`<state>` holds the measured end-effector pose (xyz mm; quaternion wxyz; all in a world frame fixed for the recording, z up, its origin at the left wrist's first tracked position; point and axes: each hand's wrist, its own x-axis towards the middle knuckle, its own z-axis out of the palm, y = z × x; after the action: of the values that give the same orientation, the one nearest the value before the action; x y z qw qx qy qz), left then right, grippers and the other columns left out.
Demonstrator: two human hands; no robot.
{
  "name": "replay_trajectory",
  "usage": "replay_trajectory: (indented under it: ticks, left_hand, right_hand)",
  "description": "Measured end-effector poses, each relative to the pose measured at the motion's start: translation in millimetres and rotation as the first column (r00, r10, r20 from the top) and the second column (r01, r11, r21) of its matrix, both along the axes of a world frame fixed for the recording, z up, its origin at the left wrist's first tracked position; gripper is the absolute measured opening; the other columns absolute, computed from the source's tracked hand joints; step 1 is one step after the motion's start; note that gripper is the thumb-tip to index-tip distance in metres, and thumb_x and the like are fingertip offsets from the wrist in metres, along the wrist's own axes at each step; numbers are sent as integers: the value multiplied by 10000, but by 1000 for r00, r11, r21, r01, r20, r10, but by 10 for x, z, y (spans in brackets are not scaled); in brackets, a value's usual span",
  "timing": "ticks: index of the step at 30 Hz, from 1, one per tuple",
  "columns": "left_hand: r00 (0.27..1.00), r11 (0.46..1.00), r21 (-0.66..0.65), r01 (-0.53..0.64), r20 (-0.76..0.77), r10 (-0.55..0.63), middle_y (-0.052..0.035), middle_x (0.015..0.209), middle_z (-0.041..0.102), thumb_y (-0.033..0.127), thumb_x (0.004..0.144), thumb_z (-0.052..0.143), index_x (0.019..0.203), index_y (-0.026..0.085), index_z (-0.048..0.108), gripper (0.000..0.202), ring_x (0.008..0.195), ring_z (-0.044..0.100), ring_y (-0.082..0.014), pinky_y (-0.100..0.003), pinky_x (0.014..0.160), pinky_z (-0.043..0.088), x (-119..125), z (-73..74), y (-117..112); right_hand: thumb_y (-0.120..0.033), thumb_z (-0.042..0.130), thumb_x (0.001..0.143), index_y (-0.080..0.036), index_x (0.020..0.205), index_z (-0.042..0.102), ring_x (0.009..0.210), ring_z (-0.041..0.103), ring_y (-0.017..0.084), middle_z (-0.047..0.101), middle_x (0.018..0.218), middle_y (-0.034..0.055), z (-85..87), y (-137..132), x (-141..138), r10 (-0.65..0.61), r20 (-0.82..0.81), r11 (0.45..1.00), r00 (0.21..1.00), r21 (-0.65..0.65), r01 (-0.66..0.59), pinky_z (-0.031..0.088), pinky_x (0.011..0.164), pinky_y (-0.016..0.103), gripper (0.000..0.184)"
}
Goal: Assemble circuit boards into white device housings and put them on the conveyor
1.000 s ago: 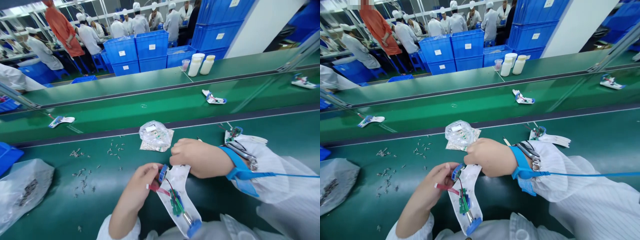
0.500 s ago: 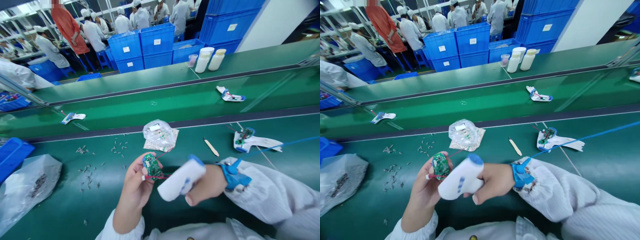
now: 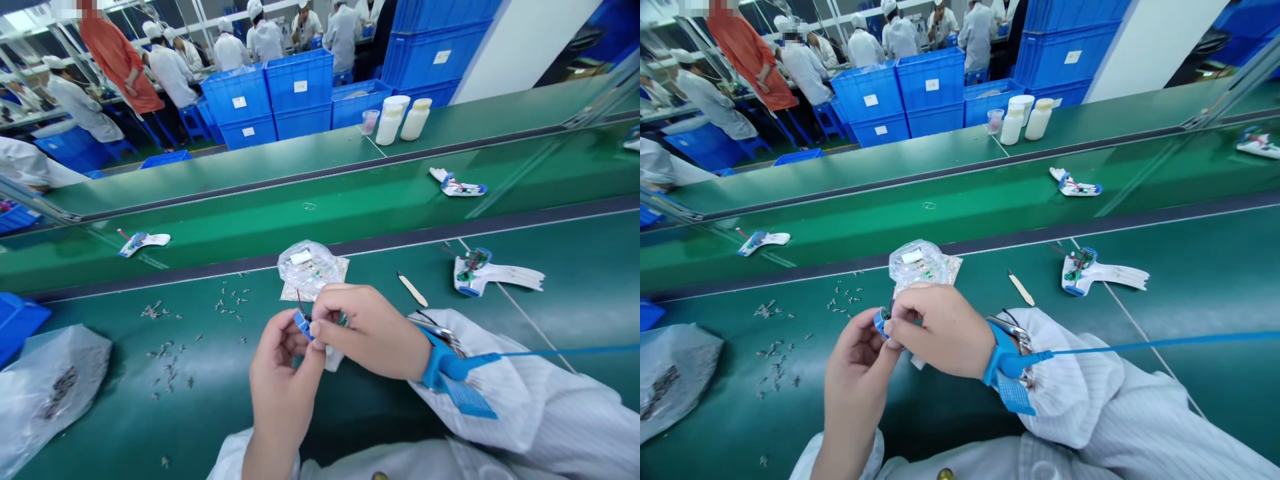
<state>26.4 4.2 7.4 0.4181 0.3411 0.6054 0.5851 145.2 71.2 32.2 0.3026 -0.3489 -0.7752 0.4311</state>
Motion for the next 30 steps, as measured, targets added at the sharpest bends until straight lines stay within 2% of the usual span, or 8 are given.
replay_trajectory:
  ticks: [5, 10, 11, 13, 16, 20, 23, 30]
  left_hand:
    - [982, 1000, -1, 1, 190, -1, 24, 703, 666, 201, 621, 770, 862, 213, 658, 266, 570, 601, -94, -154, 505, 474, -22, -68, 51]
    - [820, 997, -74, 10, 571, 35, 6, 655, 677, 292, 580, 798, 778, 175, 639, 280, 527, 616, -95, -166, 497, 491, -70, -114, 151]
    - [782, 996, -87, 34, 622, 28, -2, 644, 680, 284, 580, 796, 774, 168, 638, 276, 528, 622, -97, -163, 495, 492, -67, -108, 164]
    - [720, 993, -94, 71, 694, 14, -5, 616, 679, 262, 584, 791, 771, 162, 642, 259, 522, 625, -99, -165, 491, 501, -54, -95, 176]
    - [662, 993, -94, 70, 750, 24, 15, 572, 668, 228, 597, 777, 724, 166, 641, 197, 484, 610, -90, -166, 472, 506, -38, -80, 173]
    - [609, 993, -106, 58, 791, 49, -11, 593, 691, 186, 635, 726, 712, 145, 650, 116, 495, 629, -105, -173, 467, 514, -51, -65, 174]
    - [586, 990, -137, 27, 805, 96, -23, 593, 695, 149, 710, 629, 699, 131, 647, 28, 503, 634, -92, -155, 490, 516, -81, -60, 189]
    - [581, 986, -165, 27, 805, 119, -39, 573, 693, 124, 786, 506, 653, 125, 648, 195, 510, 649, -101, -172, 524, 536, -108, -52, 217]
  right_hand:
    - [-197, 551, 767, -141, 586, 547, 556, 475, 79, 525, 586, -22, -143, 201, 53, 30, -126, 988, 992, -145, -49, 376, 532, 193, 190]
    - [-207, 529, 807, -136, 849, 626, 759, 568, 143, 641, 829, 47, -240, 408, 200, -318, -93, 944, 943, 54, 324, 444, 706, 276, 128]
    - [-185, 533, 806, -140, 893, 625, 808, 576, 148, 648, 878, 55, -230, 389, 215, -287, -111, 948, 951, 109, 299, 447, 748, 288, 134]
    - [-138, 523, 810, -149, 904, 627, 845, 579, 141, 655, 891, 56, -183, 291, 220, -43, -143, 976, 989, 204, 72, 446, 788, 286, 140]
    - [-98, 484, 805, -152, 849, 653, 793, 552, 128, 632, 821, 52, -113, 112, 184, 294, -90, 915, 952, 316, -252, 434, 761, 275, 184]
    - [-88, 461, 767, -165, 775, 674, 804, 504, 143, 589, 883, 69, -137, 53, 147, 321, 24, 884, 947, 350, -308, 410, 762, 301, 227]
    - [-81, 440, 755, -152, 878, 669, 901, 492, 165, 573, 979, 94, -179, 108, 165, 369, 63, 863, 927, 347, -367, 400, 837, 334, 270]
    - [-76, 426, 740, -162, 929, 636, 957, 467, 185, 540, 1042, 101, -164, 145, 201, 400, 63, 842, 914, 369, -394, 390, 876, 371, 295]
